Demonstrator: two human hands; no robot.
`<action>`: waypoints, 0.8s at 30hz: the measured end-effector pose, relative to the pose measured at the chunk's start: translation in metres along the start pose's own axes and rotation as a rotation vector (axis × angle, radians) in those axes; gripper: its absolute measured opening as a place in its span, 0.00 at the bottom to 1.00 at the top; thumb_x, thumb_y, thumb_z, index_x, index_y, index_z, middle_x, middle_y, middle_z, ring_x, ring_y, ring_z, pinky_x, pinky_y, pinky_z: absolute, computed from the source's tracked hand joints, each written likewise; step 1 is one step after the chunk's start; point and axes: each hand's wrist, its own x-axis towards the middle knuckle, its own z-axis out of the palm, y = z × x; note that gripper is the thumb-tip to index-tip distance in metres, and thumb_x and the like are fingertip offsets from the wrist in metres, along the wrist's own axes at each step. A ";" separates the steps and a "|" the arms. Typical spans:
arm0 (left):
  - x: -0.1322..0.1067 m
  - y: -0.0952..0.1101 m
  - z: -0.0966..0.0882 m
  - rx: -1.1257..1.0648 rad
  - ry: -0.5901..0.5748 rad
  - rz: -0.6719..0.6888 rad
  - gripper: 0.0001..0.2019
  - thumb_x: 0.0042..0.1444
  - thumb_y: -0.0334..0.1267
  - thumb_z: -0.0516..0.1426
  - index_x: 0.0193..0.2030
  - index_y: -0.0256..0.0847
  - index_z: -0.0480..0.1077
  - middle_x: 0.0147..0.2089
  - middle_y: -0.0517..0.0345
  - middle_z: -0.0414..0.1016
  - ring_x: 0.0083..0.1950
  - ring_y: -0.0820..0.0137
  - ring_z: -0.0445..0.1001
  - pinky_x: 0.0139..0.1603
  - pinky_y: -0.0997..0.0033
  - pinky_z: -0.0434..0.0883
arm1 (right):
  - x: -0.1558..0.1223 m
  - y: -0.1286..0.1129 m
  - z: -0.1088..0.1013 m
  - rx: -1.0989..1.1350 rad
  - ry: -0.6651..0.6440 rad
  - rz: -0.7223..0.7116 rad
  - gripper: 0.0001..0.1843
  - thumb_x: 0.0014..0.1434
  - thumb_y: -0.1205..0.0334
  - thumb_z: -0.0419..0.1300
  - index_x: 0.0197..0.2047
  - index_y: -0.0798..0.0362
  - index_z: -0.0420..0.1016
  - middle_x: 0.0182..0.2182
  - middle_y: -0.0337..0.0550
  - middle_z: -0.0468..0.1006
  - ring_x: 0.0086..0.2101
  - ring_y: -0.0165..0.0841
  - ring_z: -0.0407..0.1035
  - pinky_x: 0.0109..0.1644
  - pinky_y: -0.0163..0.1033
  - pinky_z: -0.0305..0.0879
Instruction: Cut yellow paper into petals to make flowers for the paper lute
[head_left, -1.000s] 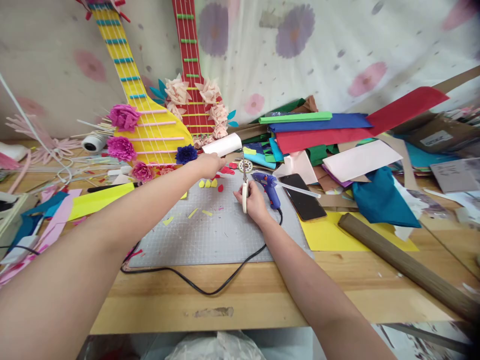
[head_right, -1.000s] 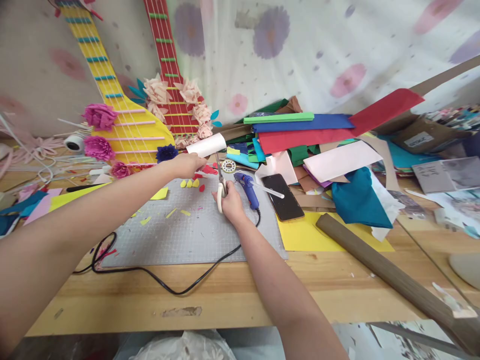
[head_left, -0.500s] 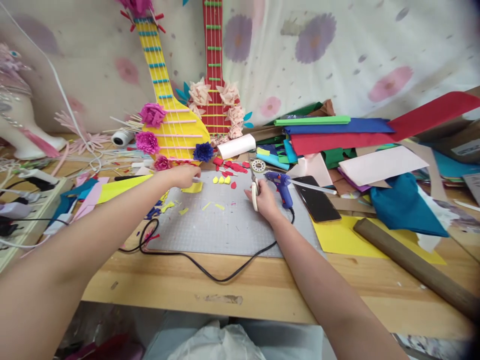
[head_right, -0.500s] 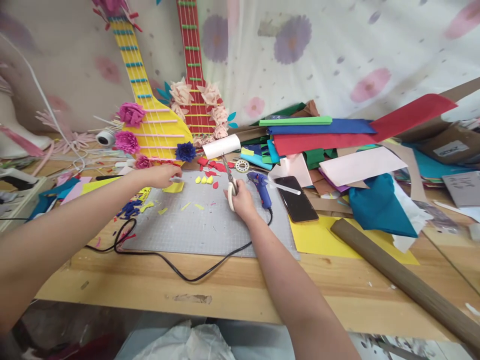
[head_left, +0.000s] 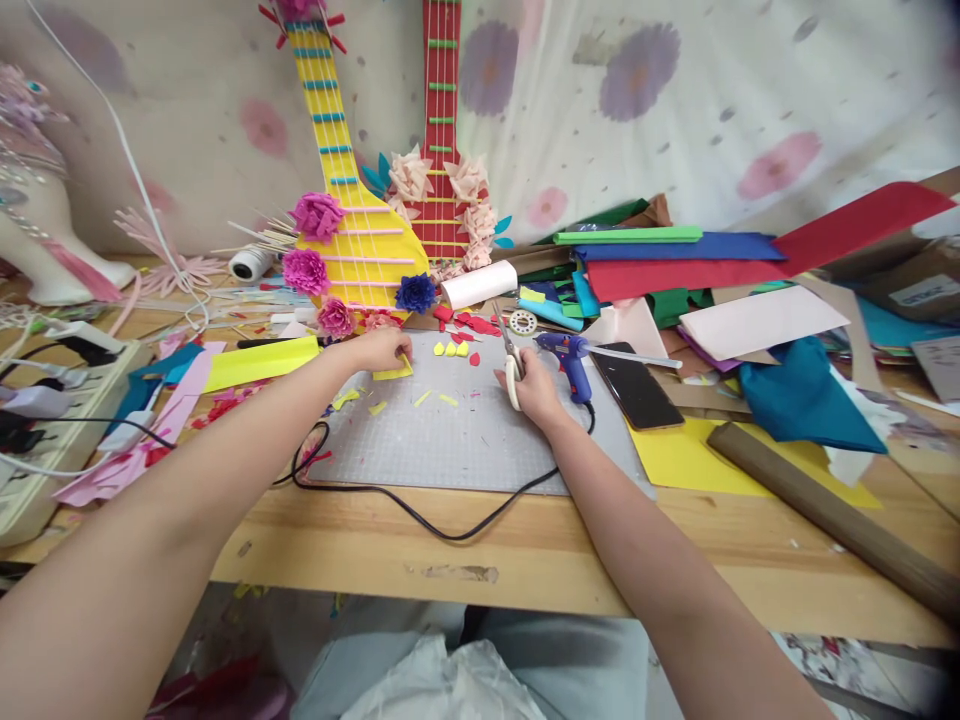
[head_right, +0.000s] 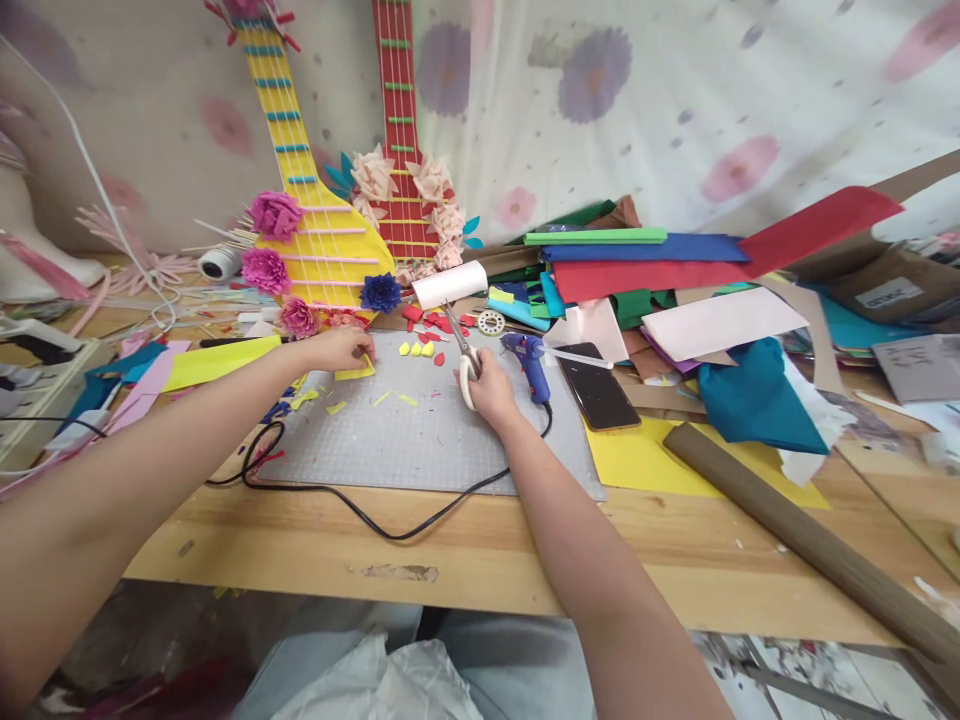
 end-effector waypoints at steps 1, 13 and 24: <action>-0.002 -0.001 -0.001 -0.023 0.027 -0.008 0.10 0.42 0.35 0.54 0.32 0.38 0.72 0.37 0.53 0.74 0.40 0.65 0.70 0.42 0.70 0.65 | 0.000 -0.001 0.000 -0.008 -0.002 0.002 0.17 0.49 0.46 0.56 0.33 0.49 0.57 0.27 0.40 0.68 0.28 0.35 0.63 0.31 0.37 0.55; -0.013 0.065 0.038 -1.288 0.549 -0.184 0.09 0.42 0.35 0.57 0.30 0.40 0.60 0.24 0.66 0.65 0.25 0.75 0.67 0.29 0.75 0.65 | -0.003 -0.009 0.002 0.124 0.011 0.034 0.20 0.46 0.45 0.59 0.32 0.49 0.57 0.28 0.39 0.69 0.30 0.34 0.64 0.33 0.38 0.58; -0.005 0.088 0.077 -1.261 0.656 -0.053 0.19 0.44 0.31 0.57 0.41 0.43 0.54 0.32 0.62 0.71 0.32 0.73 0.71 0.32 0.73 0.66 | -0.012 -0.039 0.029 0.592 -0.200 0.057 0.24 0.37 0.51 0.67 0.31 0.51 0.59 0.28 0.36 0.69 0.27 0.28 0.64 0.32 0.38 0.64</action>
